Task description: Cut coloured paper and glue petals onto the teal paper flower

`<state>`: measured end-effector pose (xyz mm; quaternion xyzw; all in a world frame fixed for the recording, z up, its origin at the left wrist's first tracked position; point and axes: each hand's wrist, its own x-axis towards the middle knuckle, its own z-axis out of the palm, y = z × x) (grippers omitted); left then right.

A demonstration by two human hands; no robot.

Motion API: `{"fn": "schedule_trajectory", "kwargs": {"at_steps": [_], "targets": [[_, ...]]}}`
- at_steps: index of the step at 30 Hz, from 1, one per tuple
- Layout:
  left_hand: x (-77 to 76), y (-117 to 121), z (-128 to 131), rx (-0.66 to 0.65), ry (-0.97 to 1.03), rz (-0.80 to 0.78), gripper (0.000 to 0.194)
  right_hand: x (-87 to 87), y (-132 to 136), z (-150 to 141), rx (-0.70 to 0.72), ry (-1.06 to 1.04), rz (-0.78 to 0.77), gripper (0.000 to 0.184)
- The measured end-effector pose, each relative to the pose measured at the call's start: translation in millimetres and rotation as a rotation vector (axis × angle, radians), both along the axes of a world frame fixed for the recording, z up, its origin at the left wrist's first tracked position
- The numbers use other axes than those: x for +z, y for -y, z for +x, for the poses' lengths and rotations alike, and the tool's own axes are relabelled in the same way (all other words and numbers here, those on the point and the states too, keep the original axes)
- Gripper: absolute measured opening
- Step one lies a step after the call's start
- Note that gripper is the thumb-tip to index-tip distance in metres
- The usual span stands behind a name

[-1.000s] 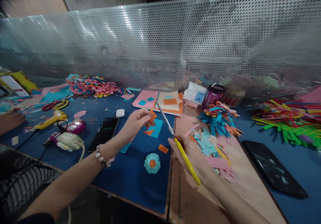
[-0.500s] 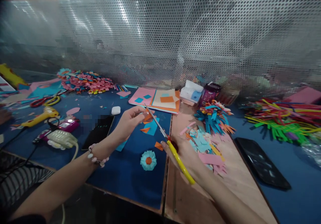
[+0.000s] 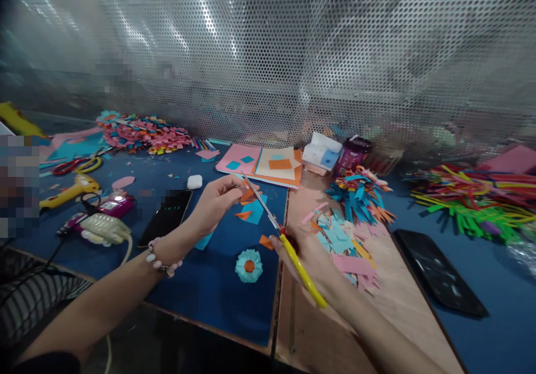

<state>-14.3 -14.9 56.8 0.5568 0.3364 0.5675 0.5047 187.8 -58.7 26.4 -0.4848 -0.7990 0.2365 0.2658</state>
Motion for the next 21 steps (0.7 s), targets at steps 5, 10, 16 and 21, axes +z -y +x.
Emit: {"fn": "schedule_trajectory", "kwargs": {"at_steps": [5, 10, 16, 21], "targets": [[-3.5, -1.8, -2.0, 0.022, -0.046, 0.032, 0.002, -0.2, -1.4, 0.3, 0.001, 0.019, 0.025, 0.028], [-2.8, -0.8, -2.3, 0.015, -0.053, 0.057, 0.004, 1.0, -0.8, 0.8, -0.003, 0.022, 0.018, 0.029], [-2.5, -0.6, -2.6, 0.035, -0.082, 0.069, 0.003, -0.2, -2.1, 0.9, -0.003, 0.027, 0.044, 0.029], [-2.9, -0.5, -2.0, 0.018, -0.068, 0.074, 0.006, 0.3, -2.6, 0.3, -0.002, 0.048, 0.048, 0.030]]}}
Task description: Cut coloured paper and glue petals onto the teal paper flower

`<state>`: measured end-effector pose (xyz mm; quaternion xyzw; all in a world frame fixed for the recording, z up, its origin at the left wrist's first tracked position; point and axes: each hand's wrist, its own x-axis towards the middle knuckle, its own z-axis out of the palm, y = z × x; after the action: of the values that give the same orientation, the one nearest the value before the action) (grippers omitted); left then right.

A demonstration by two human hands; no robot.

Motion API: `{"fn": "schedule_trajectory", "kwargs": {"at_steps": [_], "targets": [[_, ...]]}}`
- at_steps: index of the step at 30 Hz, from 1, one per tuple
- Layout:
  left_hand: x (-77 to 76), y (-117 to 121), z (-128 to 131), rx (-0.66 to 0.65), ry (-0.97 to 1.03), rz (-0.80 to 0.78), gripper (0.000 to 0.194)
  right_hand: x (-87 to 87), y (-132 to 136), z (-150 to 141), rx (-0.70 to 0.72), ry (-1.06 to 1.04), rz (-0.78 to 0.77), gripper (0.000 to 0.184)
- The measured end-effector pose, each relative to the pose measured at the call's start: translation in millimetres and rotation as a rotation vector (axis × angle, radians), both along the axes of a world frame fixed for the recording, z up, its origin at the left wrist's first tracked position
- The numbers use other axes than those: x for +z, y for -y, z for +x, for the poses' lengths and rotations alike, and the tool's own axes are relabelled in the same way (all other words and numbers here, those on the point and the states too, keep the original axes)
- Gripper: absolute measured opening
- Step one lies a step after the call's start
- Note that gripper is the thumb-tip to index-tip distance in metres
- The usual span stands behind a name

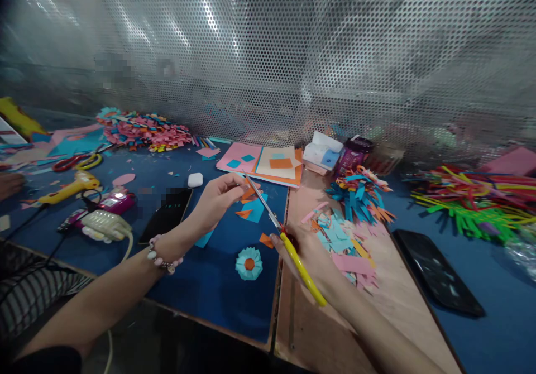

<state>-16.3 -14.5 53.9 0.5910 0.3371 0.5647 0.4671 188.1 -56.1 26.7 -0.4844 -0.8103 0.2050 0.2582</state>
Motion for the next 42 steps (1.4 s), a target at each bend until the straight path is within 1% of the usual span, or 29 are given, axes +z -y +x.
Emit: {"fn": "schedule_trajectory", "kwargs": {"at_steps": [6, 14, 18, 22, 30, 38, 40, 42], "targets": [[2.0, 1, 0, -0.007, 0.008, -0.004, 0.006, 2.9, 2, -2, -0.015, -0.010, -0.003, 0.031], [-1.1, 0, -1, -0.006, -0.028, 0.012, 0.007, 3.6, 3, -2, -0.011, 0.016, 0.006, 0.033], [-0.4, 0, -1, -0.001, -0.015, -0.008, 0.007, 4.5, 4, -3, -0.012, -0.017, -0.027, 0.032], [-1.4, -1, -1, 0.002, -0.038, -0.013, 0.006, 5.3, 6, -3, -0.025, -0.024, -0.012, 0.032], [-2.6, -2, -3, -0.008, -0.052, -0.006, 0.011, -1.0, 5, -3, -0.038, -0.019, -0.027, 0.034], [-2.4, -5, 0, -0.042, -0.006, -0.034, 0.008, -5.6, 1, -2, -0.072, 0.016, -0.020, 0.038], [-2.6, -8, -1, -0.008, -0.051, -0.046, 0.008, -6.3, 1, -3, -0.108, -0.025, -0.038, 0.039], [-1.7, -12, -6, 0.039, -0.199, -0.055, 0.009, -5.9, 1, -4, -0.166, -0.094, -0.079, 0.039]]}}
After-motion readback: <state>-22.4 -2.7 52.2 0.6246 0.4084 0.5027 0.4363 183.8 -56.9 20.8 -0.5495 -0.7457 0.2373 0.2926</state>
